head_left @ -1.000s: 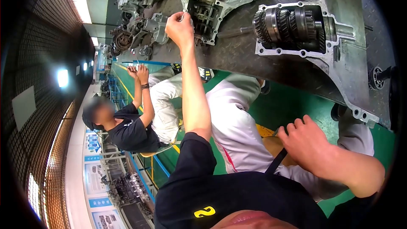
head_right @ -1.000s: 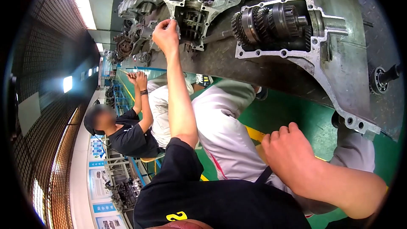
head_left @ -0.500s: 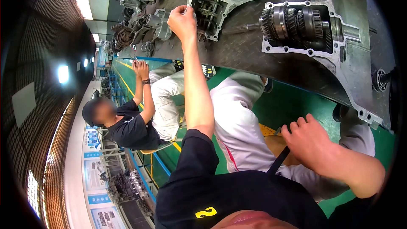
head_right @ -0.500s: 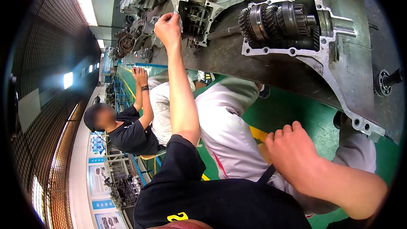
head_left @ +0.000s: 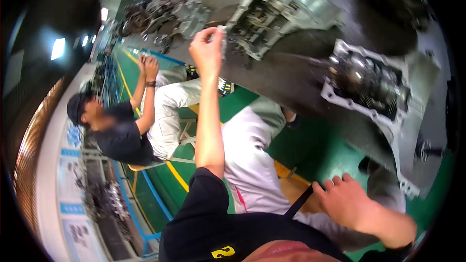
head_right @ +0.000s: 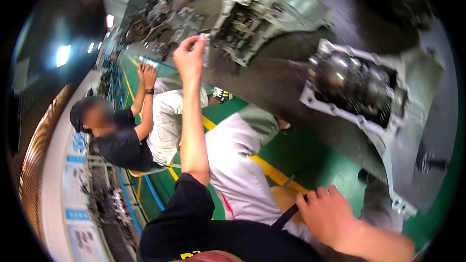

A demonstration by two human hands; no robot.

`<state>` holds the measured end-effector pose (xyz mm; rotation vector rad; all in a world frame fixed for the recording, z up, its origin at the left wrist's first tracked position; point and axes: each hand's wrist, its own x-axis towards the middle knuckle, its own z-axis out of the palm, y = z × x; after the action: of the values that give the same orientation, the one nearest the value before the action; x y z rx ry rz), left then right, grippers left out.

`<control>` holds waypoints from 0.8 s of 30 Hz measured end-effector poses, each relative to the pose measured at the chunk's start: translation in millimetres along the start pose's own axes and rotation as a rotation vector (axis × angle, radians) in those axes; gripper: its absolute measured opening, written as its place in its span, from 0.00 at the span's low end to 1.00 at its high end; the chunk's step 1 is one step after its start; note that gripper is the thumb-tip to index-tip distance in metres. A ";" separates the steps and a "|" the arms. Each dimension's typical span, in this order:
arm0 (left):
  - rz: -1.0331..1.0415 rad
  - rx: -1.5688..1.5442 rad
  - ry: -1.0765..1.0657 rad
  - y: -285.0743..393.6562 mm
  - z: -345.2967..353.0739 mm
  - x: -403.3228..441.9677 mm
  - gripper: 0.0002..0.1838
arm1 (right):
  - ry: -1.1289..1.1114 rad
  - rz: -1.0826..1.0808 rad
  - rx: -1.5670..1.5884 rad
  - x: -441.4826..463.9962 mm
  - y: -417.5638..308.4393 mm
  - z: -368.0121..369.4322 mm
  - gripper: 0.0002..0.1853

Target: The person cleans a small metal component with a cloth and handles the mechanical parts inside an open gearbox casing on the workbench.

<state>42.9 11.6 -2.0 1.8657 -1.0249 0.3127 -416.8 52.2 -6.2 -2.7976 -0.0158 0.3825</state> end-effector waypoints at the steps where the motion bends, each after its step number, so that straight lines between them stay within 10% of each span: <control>1: 0.029 -0.033 0.021 -0.7 -2.4 0.5 0.10 | -0.014 0.014 0.077 3.4 6.4 -2.0 0.22; 24: 0.091 -0.177 0.106 -13.2 -0.3 -2.0 0.07 | 0.251 0.209 0.316 74.4 26.5 -11.7 0.14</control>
<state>51.8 15.5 -11.2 1.6301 -1.0330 0.3586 -342.8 27.4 -23.2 -2.5167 0.3640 0.0683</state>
